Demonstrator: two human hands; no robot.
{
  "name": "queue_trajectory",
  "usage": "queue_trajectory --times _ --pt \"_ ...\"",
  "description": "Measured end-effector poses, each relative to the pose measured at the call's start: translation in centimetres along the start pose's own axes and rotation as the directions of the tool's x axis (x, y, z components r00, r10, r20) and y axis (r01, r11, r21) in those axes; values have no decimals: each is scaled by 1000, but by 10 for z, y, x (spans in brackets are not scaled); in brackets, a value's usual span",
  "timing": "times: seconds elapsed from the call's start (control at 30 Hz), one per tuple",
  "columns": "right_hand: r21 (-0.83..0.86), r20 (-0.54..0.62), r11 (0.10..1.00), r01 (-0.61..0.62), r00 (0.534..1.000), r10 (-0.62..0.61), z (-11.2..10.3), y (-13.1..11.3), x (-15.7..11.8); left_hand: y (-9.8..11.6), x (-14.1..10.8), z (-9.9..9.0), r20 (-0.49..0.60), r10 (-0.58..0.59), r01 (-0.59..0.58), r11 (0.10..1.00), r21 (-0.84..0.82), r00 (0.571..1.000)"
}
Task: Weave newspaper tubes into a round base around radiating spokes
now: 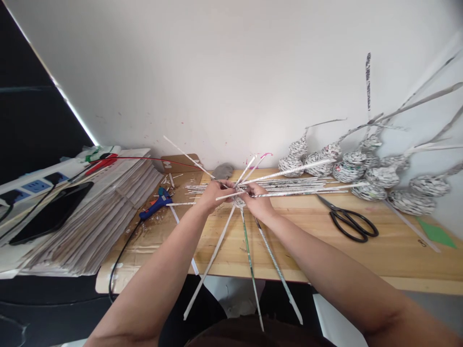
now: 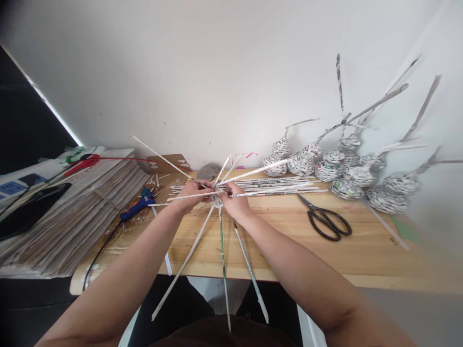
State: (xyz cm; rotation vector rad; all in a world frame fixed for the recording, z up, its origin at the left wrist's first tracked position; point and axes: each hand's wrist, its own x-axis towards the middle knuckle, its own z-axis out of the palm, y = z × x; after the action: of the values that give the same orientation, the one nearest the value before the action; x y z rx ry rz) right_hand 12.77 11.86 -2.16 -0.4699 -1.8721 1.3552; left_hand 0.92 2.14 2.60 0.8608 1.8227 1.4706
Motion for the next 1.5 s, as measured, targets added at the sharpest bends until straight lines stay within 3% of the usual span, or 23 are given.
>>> queue_trajectory --times 0.3,0.63,0.87,1.1,1.3,1.5 --pt "112 43 994 7 999 -12 2 4 0 1 2 -1 -11 -85 84 994 -64 996" --pt "142 -17 989 -27 999 29 4 3 0 6 -4 2 45 -119 126 967 -223 992" --pt "78 11 997 -11 1000 10 4 4 -1 6 -4 11 -98 -78 60 982 -182 992" --pt "79 -30 997 -13 999 15 5 4 -2 2 -2 14 -103 -97 75 977 -197 990" --pt "87 -86 990 -111 989 118 7 6 0 -5 -3 14 -88 -59 30 954 -299 994" --pt "44 -155 987 -152 975 157 7 6 0 -16 -6 26 -250 -9 -60 961 -270 968"
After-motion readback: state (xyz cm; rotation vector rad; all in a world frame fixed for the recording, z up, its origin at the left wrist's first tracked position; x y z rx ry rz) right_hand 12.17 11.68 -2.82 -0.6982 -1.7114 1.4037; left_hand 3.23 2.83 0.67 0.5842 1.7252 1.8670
